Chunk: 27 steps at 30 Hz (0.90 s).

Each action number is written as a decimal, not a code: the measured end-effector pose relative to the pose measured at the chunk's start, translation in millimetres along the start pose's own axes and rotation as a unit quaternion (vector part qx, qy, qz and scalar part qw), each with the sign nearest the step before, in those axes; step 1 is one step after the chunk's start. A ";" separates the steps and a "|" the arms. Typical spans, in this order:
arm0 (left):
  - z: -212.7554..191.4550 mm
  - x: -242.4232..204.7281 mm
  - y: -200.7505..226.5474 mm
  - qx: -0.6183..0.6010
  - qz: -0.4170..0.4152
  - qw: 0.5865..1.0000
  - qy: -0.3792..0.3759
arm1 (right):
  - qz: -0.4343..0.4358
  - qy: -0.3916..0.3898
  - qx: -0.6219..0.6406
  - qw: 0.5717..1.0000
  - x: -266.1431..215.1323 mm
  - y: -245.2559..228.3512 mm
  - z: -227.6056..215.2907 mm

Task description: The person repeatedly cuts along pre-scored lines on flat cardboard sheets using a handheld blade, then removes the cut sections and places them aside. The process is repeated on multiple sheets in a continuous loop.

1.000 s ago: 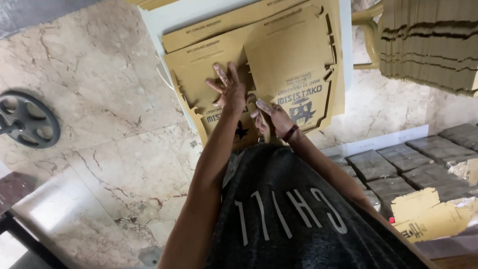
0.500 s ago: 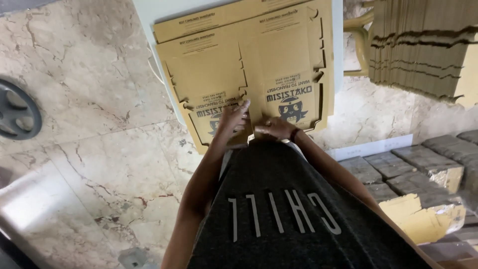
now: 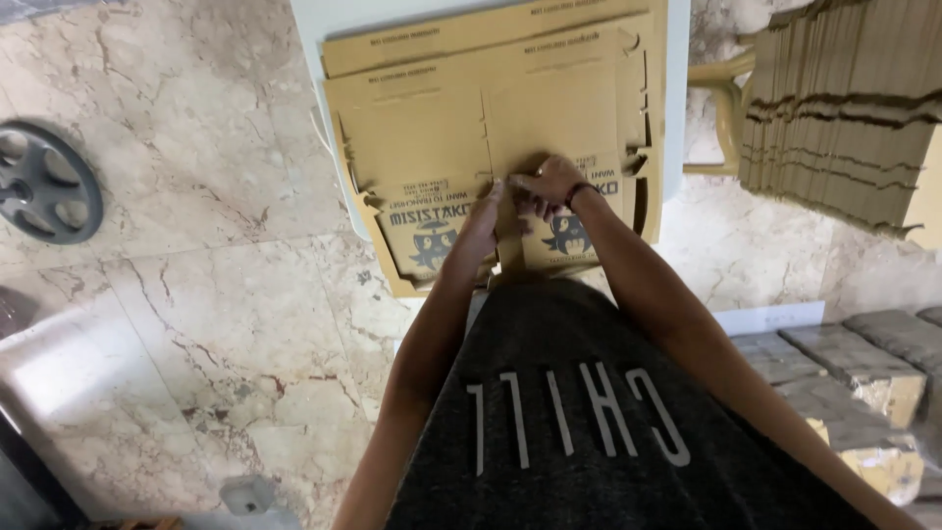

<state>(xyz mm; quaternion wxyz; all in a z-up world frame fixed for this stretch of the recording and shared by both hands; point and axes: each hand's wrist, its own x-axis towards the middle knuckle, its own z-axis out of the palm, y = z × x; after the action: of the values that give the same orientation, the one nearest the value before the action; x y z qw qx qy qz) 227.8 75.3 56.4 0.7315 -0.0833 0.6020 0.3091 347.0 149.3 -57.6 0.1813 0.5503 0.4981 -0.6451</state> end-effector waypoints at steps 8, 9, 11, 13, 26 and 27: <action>-79.4 138.3 -73.5 -0.052 0.059 0.994 0.077 | -0.035 0.075 -0.090 0.992 0.9 6.0 11.5; -74.6 117.1 -65.2 -0.052 0.058 0.994 0.078 | -0.033 0.074 -0.089 0.993 -15.6 -5.2 11.8; -63.5 77.9 -44.0 -0.047 0.059 0.996 0.054 | -0.023 0.097 -0.139 0.985 -46.7 -30.7 8.6; -56.8 73.8 -33.9 -0.074 0.021 0.997 0.003 | -0.034 0.061 -0.070 0.995 -31.4 -21.8 -1.9; -32.7 67.2 -32.3 0.104 0.140 0.974 0.145 | 0.031 0.132 -0.042 0.990 -66.3 -74.0 5.7; -47.7 70.5 -33.3 0.104 0.141 0.974 0.145 | 0.030 0.132 -0.042 0.990 -70.0 -77.9 5.5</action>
<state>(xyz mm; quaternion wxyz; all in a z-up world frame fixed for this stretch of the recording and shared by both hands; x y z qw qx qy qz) 212.6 50.1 -30.1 0.5902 0.0346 0.7362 0.3294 306.1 156.8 38.7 0.1562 0.6369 0.5280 -0.5396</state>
